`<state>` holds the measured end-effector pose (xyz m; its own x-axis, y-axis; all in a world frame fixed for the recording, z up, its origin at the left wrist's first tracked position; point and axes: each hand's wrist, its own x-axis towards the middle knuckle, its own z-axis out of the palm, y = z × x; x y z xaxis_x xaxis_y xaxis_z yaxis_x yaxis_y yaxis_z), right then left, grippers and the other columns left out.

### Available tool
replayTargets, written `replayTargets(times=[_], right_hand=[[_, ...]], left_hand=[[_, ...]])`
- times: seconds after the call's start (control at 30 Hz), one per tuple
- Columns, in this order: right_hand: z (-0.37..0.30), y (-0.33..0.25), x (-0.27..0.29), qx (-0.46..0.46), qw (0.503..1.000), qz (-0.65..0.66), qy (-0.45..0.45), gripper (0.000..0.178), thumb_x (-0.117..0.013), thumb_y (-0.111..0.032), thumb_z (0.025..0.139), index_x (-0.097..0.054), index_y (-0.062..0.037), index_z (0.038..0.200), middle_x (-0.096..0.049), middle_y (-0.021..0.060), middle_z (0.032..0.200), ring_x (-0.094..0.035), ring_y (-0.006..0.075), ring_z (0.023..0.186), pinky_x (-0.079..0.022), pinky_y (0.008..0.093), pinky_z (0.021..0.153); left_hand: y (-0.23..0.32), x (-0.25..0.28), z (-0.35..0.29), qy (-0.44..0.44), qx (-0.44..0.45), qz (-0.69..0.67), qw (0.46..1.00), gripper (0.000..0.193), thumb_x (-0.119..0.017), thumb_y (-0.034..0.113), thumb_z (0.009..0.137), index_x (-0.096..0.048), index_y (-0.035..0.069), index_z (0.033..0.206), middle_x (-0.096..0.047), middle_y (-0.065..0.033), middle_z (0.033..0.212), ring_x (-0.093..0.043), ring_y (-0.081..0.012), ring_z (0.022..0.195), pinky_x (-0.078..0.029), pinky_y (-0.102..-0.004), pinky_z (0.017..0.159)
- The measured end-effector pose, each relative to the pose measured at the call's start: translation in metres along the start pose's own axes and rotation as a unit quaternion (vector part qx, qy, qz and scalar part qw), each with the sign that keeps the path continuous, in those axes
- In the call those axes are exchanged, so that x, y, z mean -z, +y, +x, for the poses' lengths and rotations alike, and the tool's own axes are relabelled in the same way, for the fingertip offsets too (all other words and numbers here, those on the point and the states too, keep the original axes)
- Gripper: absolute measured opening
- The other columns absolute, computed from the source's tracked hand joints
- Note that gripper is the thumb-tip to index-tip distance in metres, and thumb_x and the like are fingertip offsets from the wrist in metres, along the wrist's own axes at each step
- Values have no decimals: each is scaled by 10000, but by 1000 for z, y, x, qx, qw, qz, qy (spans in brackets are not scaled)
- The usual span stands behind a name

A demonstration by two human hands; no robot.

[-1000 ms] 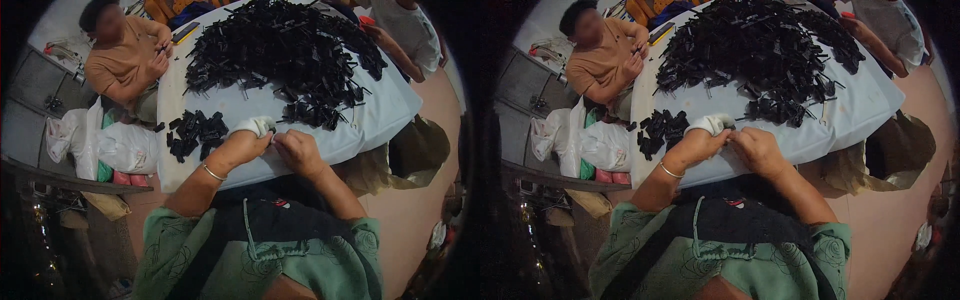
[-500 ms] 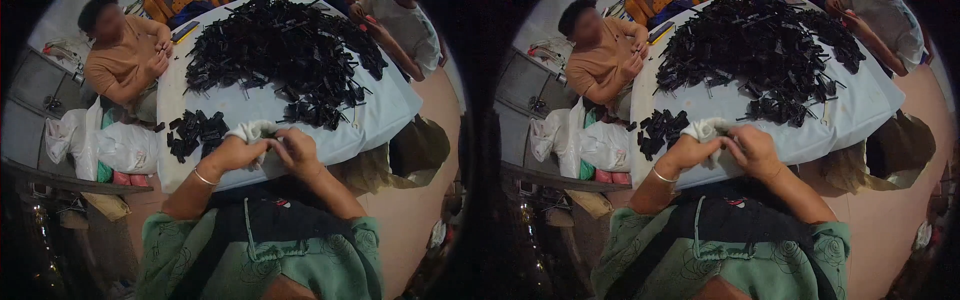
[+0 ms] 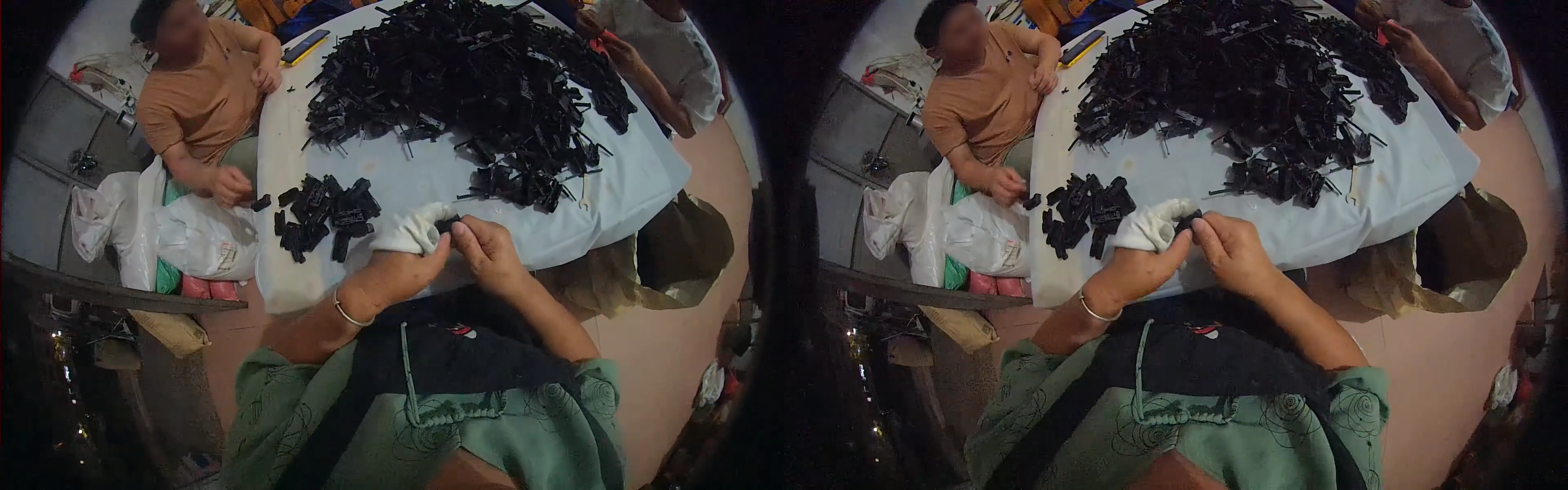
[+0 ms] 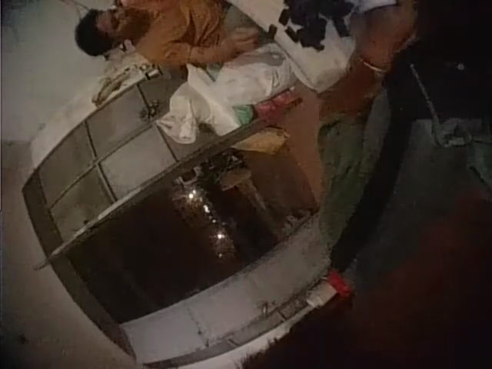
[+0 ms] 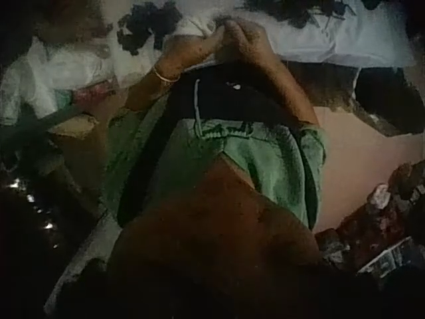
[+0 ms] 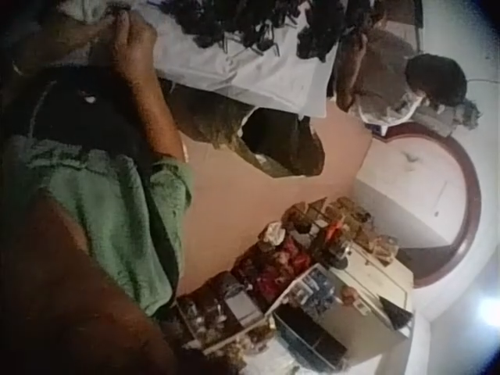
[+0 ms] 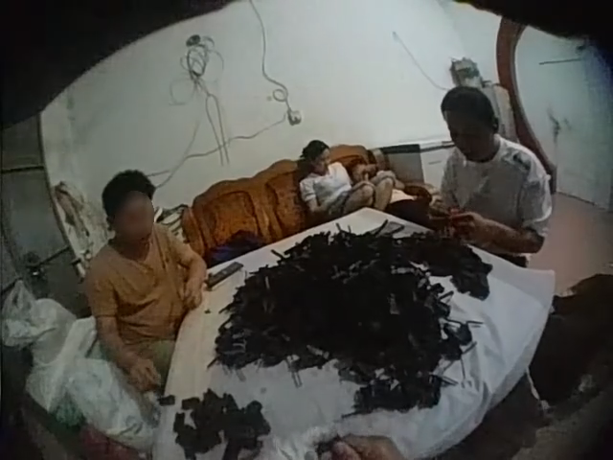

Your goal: Sorting and inspecting small black plastic components while sitting at a table.

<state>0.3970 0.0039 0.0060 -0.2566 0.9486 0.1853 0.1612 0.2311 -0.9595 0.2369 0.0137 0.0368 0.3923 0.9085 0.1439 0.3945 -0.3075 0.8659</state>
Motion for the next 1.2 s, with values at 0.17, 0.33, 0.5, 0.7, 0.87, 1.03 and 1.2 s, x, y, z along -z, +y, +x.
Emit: replayTargets(times=[0.17,0.33,0.5,0.7,0.87,1.03,1.2], right_hand=[[-1,13,-15,-18,994,89,63,301,-452,-226,918,-490,-15,707,-432,6,590,-381,81,574,-355,258,516],[-2,-3,-2,-2,998,63,15,289,-457,-240,919,-530,-18,749,-456,-26,641,-415,68,604,-370,222,540],[-1,4,10,62,993,-91,-43,153,-587,-115,807,-595,12,891,-590,134,731,-558,213,624,-442,278,582],[1,-7,18,111,988,-105,4,145,-626,-105,770,-599,10,854,-576,110,697,-547,217,584,-436,288,562],[1,-5,9,5,998,55,-25,159,-629,-133,792,-578,17,805,-532,54,640,-464,117,549,-389,249,527],[1,0,6,-59,990,117,-59,217,-579,-172,842,-531,15,744,-481,50,598,-401,111,531,-359,257,511],[0,-5,0,39,997,-14,-66,308,-415,-239,933,-482,-19,728,-402,-24,598,-363,75,566,-336,239,511]], left_hand=[[3,-6,1,49,-127,201,970,267,-596,72,748,-562,-21,996,-607,-122,797,-574,-146,712,-464,-272,649],[-8,-4,1,43,-68,-30,996,275,-589,108,786,-523,0,1030,-594,-136,867,-580,-222,756,-465,-329,679],[-3,12,1,47,73,-253,964,291,-506,108,877,-438,13,1144,-537,-12,895,-498,-80,767,-439,-248,663],[-7,17,0,-23,94,-81,992,378,-471,133,893,-373,49,1248,-502,-23,994,-463,-66,833,-418,-196,650],[10,17,-4,-83,8,-62,995,350,-430,76,871,-390,-3,1210,-500,-5,815,-448,-56,696,-389,-208,584],[8,13,-4,-88,45,-118,988,312,-433,78,862,-416,-6,1161,-502,-2,798,-439,-37,664,-382,-199,568],[-5,3,-3,-27,-33,3,999,277,-445,90,851,-437,-12,1108,-529,-92,841,-522,-157,721,-436,-292,627]])
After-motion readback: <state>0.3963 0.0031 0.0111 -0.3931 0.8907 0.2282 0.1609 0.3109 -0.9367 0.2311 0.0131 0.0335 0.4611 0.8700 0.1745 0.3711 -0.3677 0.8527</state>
